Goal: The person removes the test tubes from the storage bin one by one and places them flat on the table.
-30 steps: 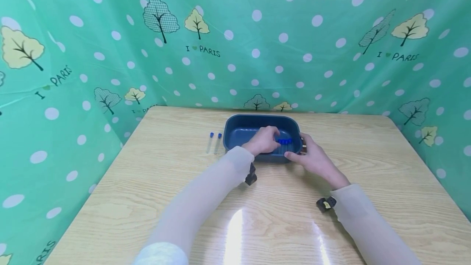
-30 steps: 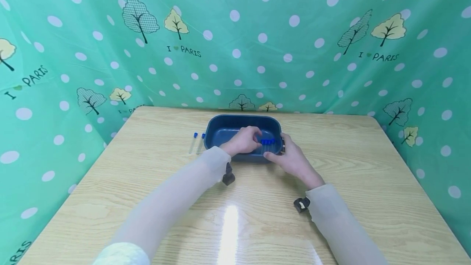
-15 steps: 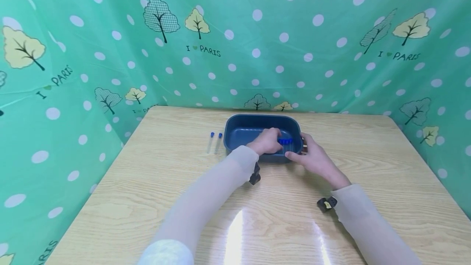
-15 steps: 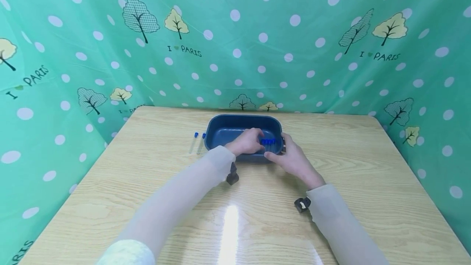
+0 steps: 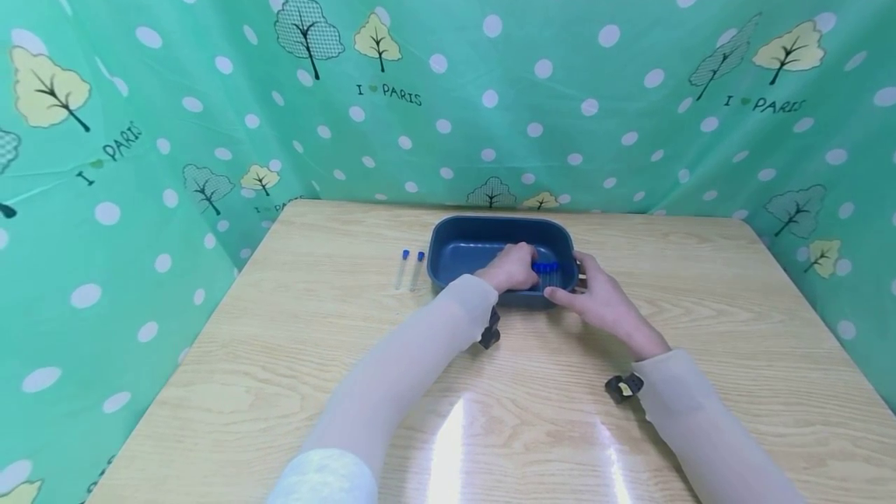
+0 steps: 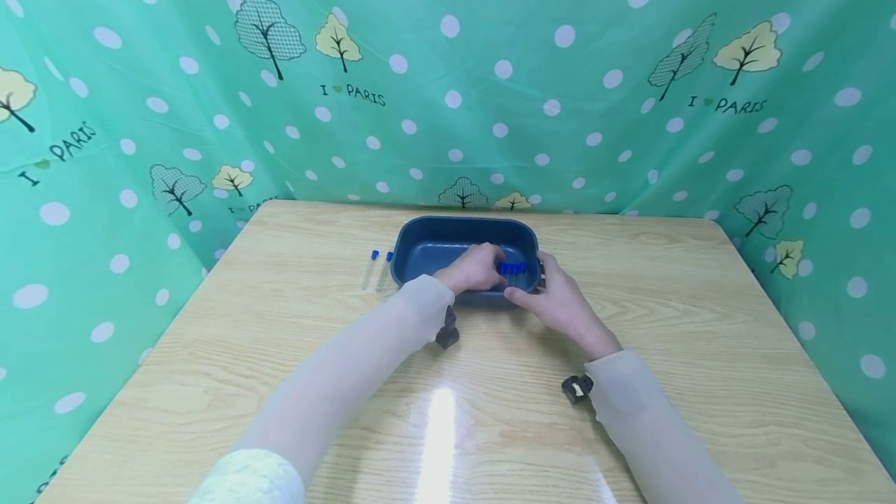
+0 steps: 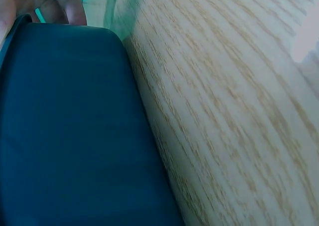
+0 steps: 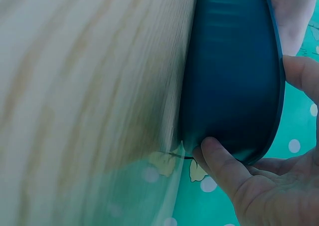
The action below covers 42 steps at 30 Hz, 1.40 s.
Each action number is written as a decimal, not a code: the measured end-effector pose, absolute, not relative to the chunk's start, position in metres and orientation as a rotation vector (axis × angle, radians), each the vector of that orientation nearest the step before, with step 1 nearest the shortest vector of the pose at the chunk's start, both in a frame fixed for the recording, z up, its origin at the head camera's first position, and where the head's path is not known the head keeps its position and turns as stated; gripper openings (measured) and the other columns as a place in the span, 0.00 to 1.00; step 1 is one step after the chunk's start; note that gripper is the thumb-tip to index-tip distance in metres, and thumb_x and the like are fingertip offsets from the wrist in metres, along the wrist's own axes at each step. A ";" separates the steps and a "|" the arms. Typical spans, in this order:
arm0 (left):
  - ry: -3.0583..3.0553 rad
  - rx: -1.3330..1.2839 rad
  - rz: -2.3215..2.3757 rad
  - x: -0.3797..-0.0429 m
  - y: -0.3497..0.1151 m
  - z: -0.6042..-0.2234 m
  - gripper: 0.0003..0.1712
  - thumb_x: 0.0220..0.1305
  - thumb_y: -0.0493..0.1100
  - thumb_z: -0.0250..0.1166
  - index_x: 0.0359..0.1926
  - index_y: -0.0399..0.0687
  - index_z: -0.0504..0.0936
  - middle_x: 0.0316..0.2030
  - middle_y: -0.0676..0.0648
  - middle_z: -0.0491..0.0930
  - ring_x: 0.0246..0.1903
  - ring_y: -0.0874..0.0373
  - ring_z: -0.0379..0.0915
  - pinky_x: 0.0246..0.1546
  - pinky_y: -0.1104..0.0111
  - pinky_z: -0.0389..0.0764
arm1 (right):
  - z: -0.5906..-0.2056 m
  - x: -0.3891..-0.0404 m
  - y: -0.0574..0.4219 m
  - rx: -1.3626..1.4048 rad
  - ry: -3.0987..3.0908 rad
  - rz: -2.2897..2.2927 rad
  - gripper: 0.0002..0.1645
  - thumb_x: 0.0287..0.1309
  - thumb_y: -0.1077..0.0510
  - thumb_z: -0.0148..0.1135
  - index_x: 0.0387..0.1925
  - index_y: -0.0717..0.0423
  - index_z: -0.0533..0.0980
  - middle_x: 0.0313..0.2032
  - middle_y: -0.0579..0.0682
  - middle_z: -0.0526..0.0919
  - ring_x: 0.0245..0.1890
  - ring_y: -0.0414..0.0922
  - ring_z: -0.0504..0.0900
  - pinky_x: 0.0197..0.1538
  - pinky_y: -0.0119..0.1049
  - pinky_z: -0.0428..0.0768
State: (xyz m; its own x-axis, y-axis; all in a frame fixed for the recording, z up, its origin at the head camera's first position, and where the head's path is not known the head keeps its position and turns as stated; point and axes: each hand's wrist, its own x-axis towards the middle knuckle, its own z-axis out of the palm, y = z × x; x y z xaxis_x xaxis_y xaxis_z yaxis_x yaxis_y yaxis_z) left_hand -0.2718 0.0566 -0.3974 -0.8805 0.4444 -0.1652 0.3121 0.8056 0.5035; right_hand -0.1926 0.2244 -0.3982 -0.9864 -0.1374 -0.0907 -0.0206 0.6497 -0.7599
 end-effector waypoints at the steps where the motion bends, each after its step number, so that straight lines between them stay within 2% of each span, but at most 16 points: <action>1: 2.718 0.578 0.683 -0.272 0.057 -0.397 0.26 0.59 0.43 0.66 0.59 0.44 0.76 0.54 0.46 0.78 0.51 0.54 0.74 0.53 0.60 0.75 | -0.398 -0.193 0.225 -0.128 2.724 -1.253 0.58 0.55 0.37 0.64 0.73 0.58 0.44 0.67 0.66 0.58 0.62 0.66 0.66 0.56 0.60 0.70; 6: 2.719 0.560 0.686 -0.271 0.057 -0.396 0.26 0.59 0.43 0.66 0.59 0.45 0.76 0.55 0.47 0.77 0.53 0.54 0.73 0.54 0.59 0.74 | -0.399 -0.193 0.225 -0.125 2.718 -1.262 0.57 0.55 0.39 0.64 0.73 0.57 0.44 0.68 0.66 0.58 0.62 0.66 0.66 0.57 0.60 0.70; 15: 2.739 0.540 0.684 -0.272 0.056 -0.397 0.24 0.58 0.41 0.64 0.57 0.45 0.77 0.54 0.47 0.78 0.50 0.54 0.73 0.52 0.59 0.75 | -0.398 -0.193 0.225 -0.143 2.727 -1.266 0.56 0.57 0.40 0.64 0.73 0.59 0.45 0.67 0.68 0.58 0.62 0.66 0.66 0.58 0.59 0.69; 22: 2.736 0.542 0.682 -0.271 0.056 -0.396 0.24 0.58 0.41 0.64 0.57 0.45 0.77 0.54 0.47 0.78 0.51 0.54 0.73 0.53 0.59 0.75 | -0.397 -0.193 0.224 -0.135 2.728 -1.257 0.58 0.55 0.37 0.63 0.73 0.60 0.44 0.67 0.68 0.58 0.62 0.66 0.66 0.57 0.59 0.69; 34: 2.738 0.548 0.668 -0.272 0.057 -0.397 0.23 0.59 0.40 0.63 0.57 0.46 0.77 0.54 0.48 0.78 0.53 0.55 0.73 0.52 0.59 0.75 | -0.398 -0.192 0.224 -0.136 2.725 -1.270 0.56 0.55 0.39 0.64 0.73 0.58 0.45 0.67 0.67 0.59 0.61 0.66 0.67 0.56 0.59 0.70; 42: 2.735 0.560 0.645 -0.272 0.059 -0.398 0.23 0.59 0.39 0.64 0.57 0.46 0.77 0.52 0.48 0.79 0.50 0.55 0.75 0.50 0.59 0.77 | -0.398 -0.193 0.224 -0.135 2.728 -1.258 0.59 0.54 0.36 0.64 0.73 0.58 0.45 0.67 0.67 0.59 0.61 0.66 0.67 0.56 0.59 0.71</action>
